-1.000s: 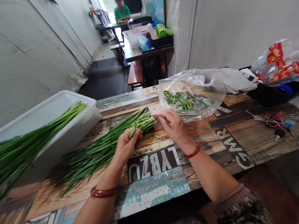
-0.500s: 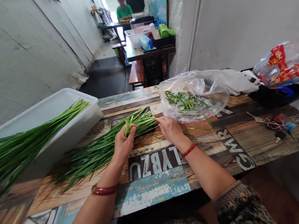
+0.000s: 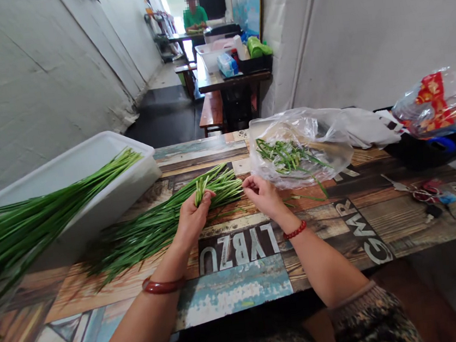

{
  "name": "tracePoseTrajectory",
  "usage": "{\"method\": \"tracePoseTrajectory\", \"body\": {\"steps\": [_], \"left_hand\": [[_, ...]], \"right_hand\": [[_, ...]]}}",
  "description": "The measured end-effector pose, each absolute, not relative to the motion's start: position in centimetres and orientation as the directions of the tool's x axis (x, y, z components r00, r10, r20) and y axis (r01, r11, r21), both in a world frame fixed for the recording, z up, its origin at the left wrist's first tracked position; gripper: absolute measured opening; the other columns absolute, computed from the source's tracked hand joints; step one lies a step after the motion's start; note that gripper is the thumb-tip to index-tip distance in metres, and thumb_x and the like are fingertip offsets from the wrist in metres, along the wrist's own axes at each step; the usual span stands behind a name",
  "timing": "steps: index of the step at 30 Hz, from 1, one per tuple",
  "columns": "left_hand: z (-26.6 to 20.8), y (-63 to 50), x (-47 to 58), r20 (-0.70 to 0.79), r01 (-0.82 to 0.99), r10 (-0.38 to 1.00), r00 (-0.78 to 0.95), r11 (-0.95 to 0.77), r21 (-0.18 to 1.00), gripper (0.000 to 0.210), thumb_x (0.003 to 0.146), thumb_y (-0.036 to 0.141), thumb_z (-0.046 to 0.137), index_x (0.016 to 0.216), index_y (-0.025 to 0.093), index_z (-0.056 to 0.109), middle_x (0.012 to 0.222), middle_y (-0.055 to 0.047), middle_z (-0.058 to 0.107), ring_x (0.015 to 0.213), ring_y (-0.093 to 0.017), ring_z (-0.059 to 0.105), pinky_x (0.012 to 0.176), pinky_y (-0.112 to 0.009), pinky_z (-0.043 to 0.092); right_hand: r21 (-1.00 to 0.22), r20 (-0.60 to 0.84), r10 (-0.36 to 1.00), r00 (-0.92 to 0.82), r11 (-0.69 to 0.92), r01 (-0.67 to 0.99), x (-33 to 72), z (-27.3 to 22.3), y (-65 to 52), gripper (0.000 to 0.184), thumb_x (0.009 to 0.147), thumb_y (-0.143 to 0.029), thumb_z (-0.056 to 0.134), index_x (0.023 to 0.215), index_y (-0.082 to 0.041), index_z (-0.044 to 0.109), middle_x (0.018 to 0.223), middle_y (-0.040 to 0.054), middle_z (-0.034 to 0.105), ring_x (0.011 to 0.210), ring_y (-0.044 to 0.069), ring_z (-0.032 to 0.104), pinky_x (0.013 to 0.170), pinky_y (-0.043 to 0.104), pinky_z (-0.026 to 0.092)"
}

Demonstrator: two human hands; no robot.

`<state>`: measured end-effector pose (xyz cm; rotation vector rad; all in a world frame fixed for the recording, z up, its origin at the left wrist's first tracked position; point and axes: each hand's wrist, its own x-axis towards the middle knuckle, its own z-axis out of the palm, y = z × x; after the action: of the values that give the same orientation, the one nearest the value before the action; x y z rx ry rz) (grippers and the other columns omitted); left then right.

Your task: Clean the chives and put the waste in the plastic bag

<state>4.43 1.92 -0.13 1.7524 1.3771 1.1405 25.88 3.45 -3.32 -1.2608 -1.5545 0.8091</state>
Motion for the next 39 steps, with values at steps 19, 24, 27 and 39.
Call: {"method": "tracePoseTrajectory", "body": {"steps": [19,24,27,39], "left_hand": [[0.1,1.5,4.9,0.238,0.437,0.957,0.168,-0.288,0.852,0.031,0.092,0.042,0.045,0.087,0.017,0.063,0.063,0.002,0.054,0.060,-0.012,0.049,0.059,-0.022,0.038],[0.1,1.6,4.9,0.253,0.437,0.952,0.174,-0.304,0.846,0.031,0.092,0.042,0.046,0.085,0.017,0.063,0.062,0.002,0.054,0.060,-0.012,0.049,0.061,-0.023,0.039],[0.1,1.6,4.8,0.247,0.432,0.953,0.176,-0.300,0.850,0.031,0.092,0.042,0.046,0.086,0.017,0.063,0.062,0.003,0.053,0.059,-0.011,0.048,0.059,-0.023,0.038],[0.0,1.7,4.8,0.248,0.431,0.949,0.196,-0.311,0.847,0.031,0.093,0.042,0.044,0.088,0.017,0.062,0.062,0.002,0.053,0.059,-0.012,0.048,0.060,-0.023,0.038]], "right_hand": [[-0.461,0.392,0.833,-0.390,0.545,0.700,26.5,-1.8,2.3,0.017,0.092,-0.022,0.055,0.090,-0.021,0.071,0.086,0.0067,0.066,0.082,0.019,0.059,0.077,0.033,0.048],[-0.371,0.424,0.855,-0.300,0.466,0.803,27.0,-2.0,2.5,0.026,0.092,-0.015,0.051,0.111,-0.022,0.068,0.097,0.0091,0.065,0.092,0.022,0.057,0.083,0.036,0.047],[-0.395,0.418,0.855,-0.307,0.475,0.787,27.2,-2.2,2.7,0.025,0.091,-0.014,0.052,0.109,-0.022,0.068,0.098,0.0088,0.065,0.094,0.022,0.057,0.086,0.036,0.047],[-0.679,0.342,0.916,-0.209,0.395,0.618,27.0,-2.3,3.0,0.017,0.091,-0.027,0.055,0.080,-0.019,0.066,0.081,0.0023,0.065,0.075,0.016,0.060,0.071,0.028,0.044]]}}
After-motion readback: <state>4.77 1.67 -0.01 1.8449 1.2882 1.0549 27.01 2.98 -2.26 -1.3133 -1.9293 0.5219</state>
